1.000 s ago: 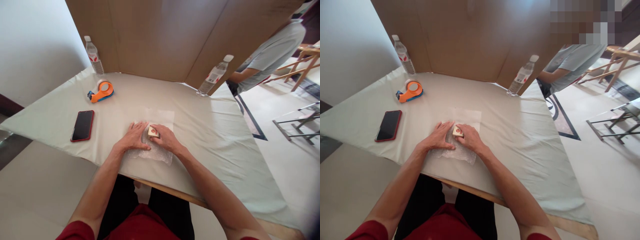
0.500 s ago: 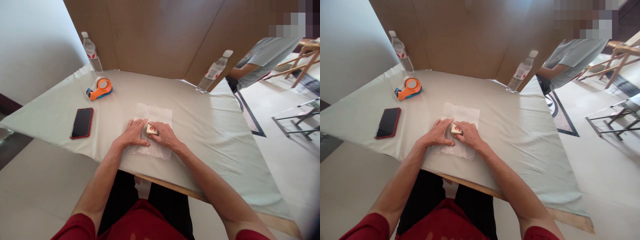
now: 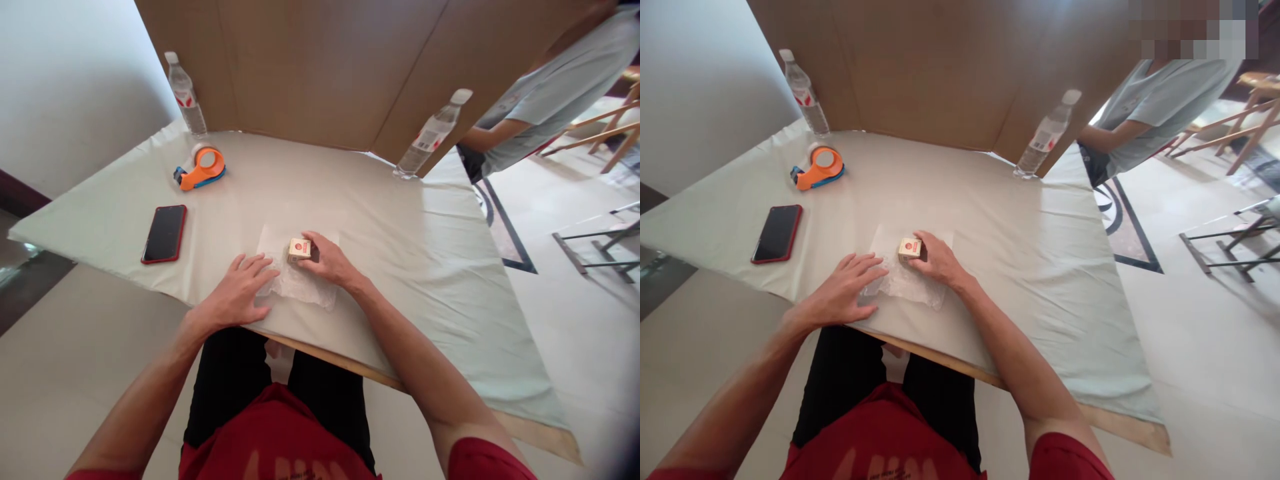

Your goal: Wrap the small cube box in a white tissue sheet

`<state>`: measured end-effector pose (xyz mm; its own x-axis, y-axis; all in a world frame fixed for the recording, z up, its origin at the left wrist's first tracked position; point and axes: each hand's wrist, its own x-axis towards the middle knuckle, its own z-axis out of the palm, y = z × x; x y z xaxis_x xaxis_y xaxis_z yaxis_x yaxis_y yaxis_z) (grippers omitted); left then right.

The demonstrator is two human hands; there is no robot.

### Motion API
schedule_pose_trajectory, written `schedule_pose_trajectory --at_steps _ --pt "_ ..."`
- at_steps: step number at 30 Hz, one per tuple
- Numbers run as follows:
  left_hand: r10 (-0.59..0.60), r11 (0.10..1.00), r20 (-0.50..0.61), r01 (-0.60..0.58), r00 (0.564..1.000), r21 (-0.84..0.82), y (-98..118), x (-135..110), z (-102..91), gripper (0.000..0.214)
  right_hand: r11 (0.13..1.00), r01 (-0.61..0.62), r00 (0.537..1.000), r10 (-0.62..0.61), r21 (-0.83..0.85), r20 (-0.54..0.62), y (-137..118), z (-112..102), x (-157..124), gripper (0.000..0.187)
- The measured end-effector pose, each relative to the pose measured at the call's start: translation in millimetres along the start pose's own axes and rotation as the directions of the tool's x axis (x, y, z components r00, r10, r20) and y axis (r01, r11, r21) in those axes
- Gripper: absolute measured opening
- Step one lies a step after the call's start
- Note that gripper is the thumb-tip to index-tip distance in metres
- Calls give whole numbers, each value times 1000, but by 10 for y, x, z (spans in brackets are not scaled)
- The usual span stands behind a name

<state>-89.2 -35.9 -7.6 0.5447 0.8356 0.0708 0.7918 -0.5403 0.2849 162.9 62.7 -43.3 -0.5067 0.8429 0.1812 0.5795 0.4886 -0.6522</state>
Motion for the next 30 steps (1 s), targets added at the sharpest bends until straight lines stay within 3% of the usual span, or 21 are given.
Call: schedule_pose_trajectory --at_steps 3,8,11,14,16,19,21,24,30 --pt "-4 999 -52 7 999 51 103 15 87 55 1000 -17 1000 17 5 -10 9 -1 -1 53" --pt "11 996 -155 3 988 90 157 207 197 31 998 -23 999 25 53 -31 -15 44 11 52" --pt "-47 999 -256 40 966 -31 135 320 206 15 987 -72 997 75 145 -10 -36 -22 -10 64" --pt "-206 955 -327 117 922 -273 90 480 145 12 915 -161 987 147 369 67 -97 -245 -73 72" --pt "-311 899 -309 173 899 -401 60 615 92 8 875 -173 983 124 451 136 -158 -419 -118 70" --pt "-440 817 -241 274 865 -508 29 803 54 7 919 -160 985 125 361 118 -225 -539 -139 73" --pt "-474 770 -196 297 858 -564 14 886 66 8 936 -189 981 191 297 24 -224 -484 -114 56" --pt "-460 722 -165 260 872 -641 -5 946 104 15 900 -199 969 241 389 -62 -173 -311 -53 25" --pt "-470 634 -121 239 874 -736 0 980 119 18 792 -284 936 352 540 -24 -134 -188 -16 30"
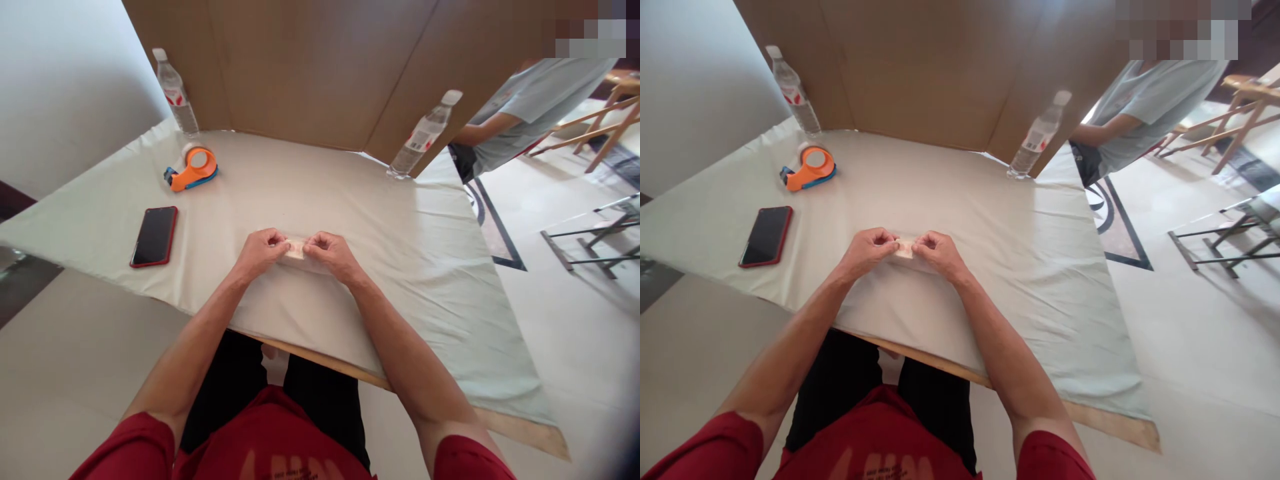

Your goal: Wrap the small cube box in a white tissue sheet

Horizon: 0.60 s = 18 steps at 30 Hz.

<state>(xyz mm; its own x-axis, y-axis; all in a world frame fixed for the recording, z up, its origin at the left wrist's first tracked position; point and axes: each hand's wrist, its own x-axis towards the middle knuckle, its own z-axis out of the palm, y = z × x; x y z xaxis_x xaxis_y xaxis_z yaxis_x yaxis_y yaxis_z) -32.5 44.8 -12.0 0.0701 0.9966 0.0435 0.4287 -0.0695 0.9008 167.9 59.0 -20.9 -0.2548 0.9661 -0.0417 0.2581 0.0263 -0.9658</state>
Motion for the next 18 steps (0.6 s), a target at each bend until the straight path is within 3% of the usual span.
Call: schedule_pose_trajectory --at_steps 10,14,16,18 --pt "-7 999 37 8 999 -31 23 -131 -12 18 1000 -11 997 13 -19 73 47 -9 -59 30" --pt "-24 1000 57 23 998 17 50 -123 -31 18 975 81 996 -69 -207 63 21 -35 -75 26" --pt "-39 997 71 34 997 64 66 -105 -38 18 881 204 972 -232 -428 -16 -46 -21 -120 20" --pt "-43 993 77 35 996 109 85 -80 -42 18 703 309 912 -411 -640 -11 -133 25 -192 15"
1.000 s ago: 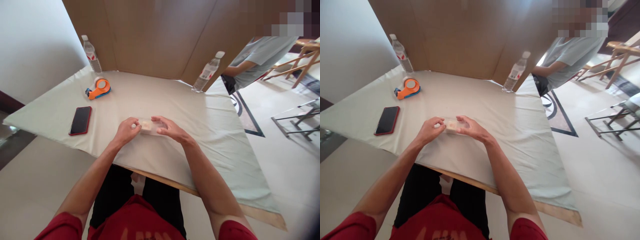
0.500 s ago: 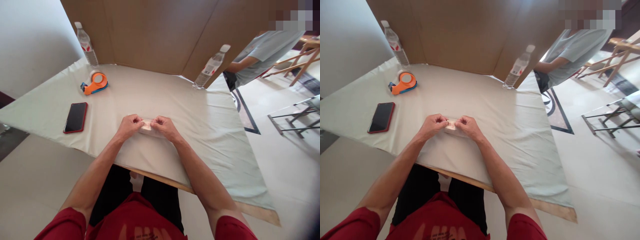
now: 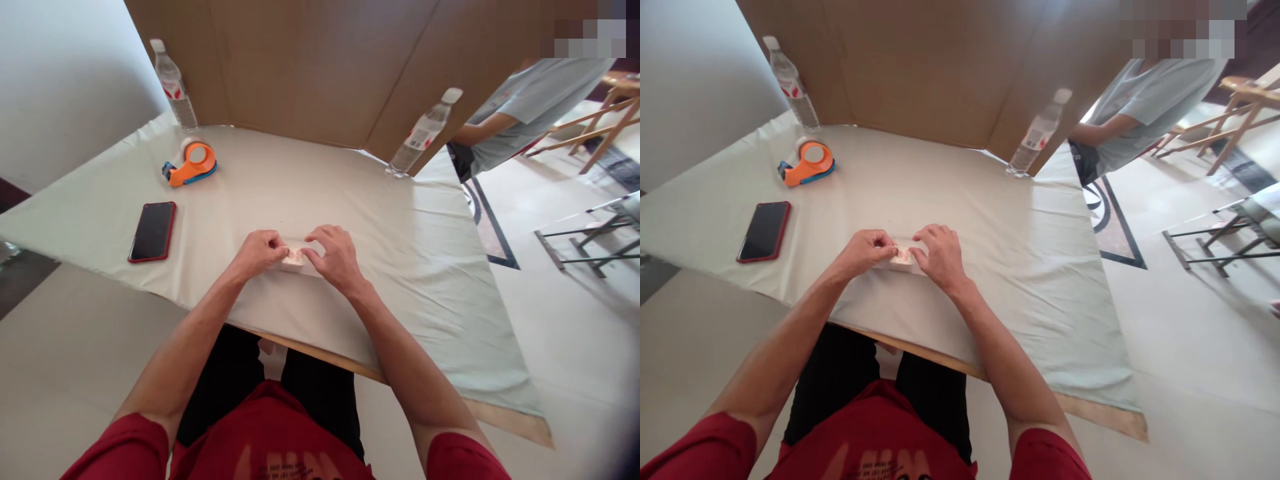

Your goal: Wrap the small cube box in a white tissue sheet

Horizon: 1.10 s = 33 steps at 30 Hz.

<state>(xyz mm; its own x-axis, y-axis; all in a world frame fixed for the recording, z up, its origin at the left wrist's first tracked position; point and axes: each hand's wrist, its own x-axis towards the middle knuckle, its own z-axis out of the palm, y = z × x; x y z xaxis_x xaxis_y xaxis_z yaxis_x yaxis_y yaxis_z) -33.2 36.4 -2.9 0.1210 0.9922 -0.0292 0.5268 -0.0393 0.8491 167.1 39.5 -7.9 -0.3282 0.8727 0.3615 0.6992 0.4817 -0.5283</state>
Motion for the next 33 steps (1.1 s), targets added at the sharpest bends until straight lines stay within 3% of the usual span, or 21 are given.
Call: schedule_pose_trajectory --at_steps 1,4,9,15,20,25,29,33 --pt "3 1000 5 -3 1000 19 12 11 -6 18 993 77 997 -77 -95 3 -63 -9 -19 14" --pt "13 997 43 -16 999 78 54 21 -57 16 945 241 966 -210 -220 153 -219 2 -72 20" --pt "109 972 65 -120 992 203 37 -72 -264 20 908 297 940 -222 -297 259 -287 43 -97 24" --pt "-67 949 -67 85 995 305 -165 -130 -283 23 861 336 925 -224 -381 308 -328 59 -53 28" --pt "-93 881 -207 178 974 439 -239 -153 -205 42 848 342 922 -220 -404 318 -334 113 14 34" --pt "-155 822 -229 254 961 510 -222 -187 -294 59 838 395 898 -267 -377 348 -286 99 94 30" --pt "-291 869 -173 335 941 363 -196 -155 -333 56 829 435 867 -280 -351 412 -274 63 174 28" --pt "-433 899 -109 437 895 17 -164 -140 -293 45 815 459 832 -254 -355 494 -347 12 265 29"
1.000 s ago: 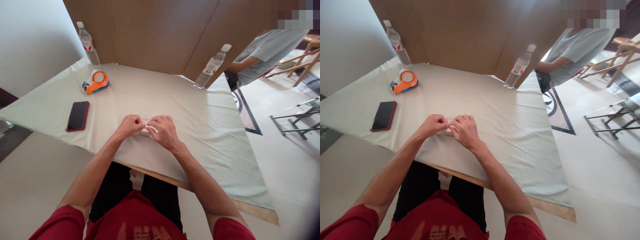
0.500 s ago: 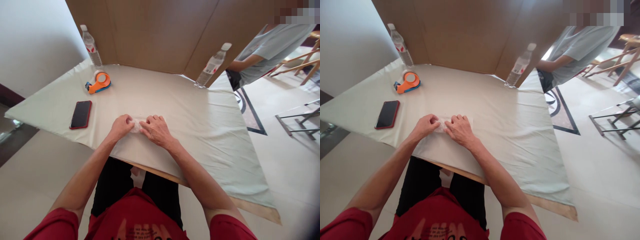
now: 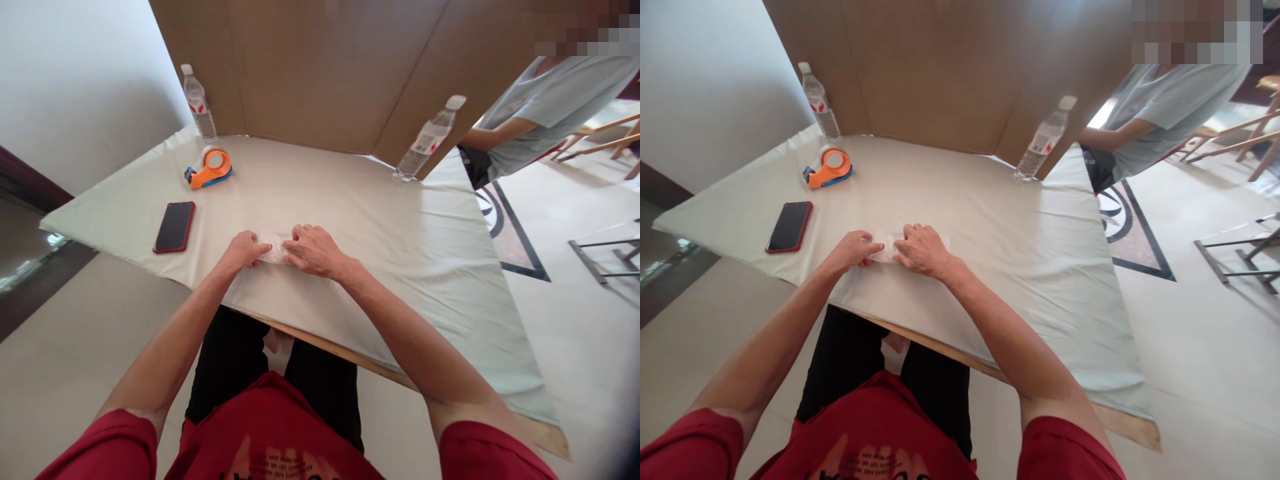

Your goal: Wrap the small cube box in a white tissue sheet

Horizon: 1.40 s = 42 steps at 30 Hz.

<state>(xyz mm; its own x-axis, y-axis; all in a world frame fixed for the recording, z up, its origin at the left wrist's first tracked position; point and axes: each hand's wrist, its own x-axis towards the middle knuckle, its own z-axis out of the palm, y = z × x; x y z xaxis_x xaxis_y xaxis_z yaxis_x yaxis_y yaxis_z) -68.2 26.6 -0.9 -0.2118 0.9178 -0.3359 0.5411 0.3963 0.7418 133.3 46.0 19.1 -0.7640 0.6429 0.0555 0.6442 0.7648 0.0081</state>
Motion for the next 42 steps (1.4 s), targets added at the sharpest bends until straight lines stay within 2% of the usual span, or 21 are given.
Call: schedule_pose_trajectory --at_steps 2,4,9,11,15,18,22,25,27,29,33,34,36,39,42 --pt "-2 986 10 3 1000 -164 18 -26 39 25 1000 -2 999 3 -12 53 -23 -71 36 30" --pt "18 965 31 -10 999 -260 44 -59 87 10 1000 -11 995 12 -19 100 -49 -133 69 32" --pt "57 933 24 -45 998 -358 155 -130 234 9 999 -36 988 34 7 151 -48 -148 122 33" --pt "67 924 8 -59 998 -378 203 -146 285 9 995 -72 990 63 66 127 -15 -92 132 34" --pt "101 920 -5 -95 995 -380 258 -165 343 5 965 -150 988 140 215 63 48 31 143 50" --pt "188 932 0 -179 982 -315 261 -157 367 14 941 -147 989 135 304 63 74 47 134 61" --pt "279 946 -17 -278 960 -167 265 -145 357 30 919 -132 989 99 370 107 108 -49 55 77" --pt "346 936 94 -338 933 -96 301 -169 275 34 905 -145 988 109 400 113 130 -112 -19 74" --pt "420 907 223 -417 880 -60 333 -192 203 31 900 -152 988 126 408 89 137 -114 -48 71" --pt "476 863 292 -504 829 24 360 -207 158 30 899 -140 990 129 416 54 145 -90 -73 69" --pt "568 724 252 -621 783 299 348 -206 217 29 876 -55 986 122 479 -110 224 -18 -269 60" --pt "591 680 239 -636 770 364 329 -201 251 28 860 -67 974 167 507 -155 262 -1 -365 58" --pt "641 620 187 -645 745 447 281 -190 314 27 799 -213 919 359 562 -163 349 26 -588 53" --pt "708 563 152 -682 689 467 227 -172 364 22 670 -521 792 611 529 6 444 54 -869 46" --pt "723 533 203 -720 661 445 221 -157 371 19 516 -664 695 694 542 191 424 81 -936 55"
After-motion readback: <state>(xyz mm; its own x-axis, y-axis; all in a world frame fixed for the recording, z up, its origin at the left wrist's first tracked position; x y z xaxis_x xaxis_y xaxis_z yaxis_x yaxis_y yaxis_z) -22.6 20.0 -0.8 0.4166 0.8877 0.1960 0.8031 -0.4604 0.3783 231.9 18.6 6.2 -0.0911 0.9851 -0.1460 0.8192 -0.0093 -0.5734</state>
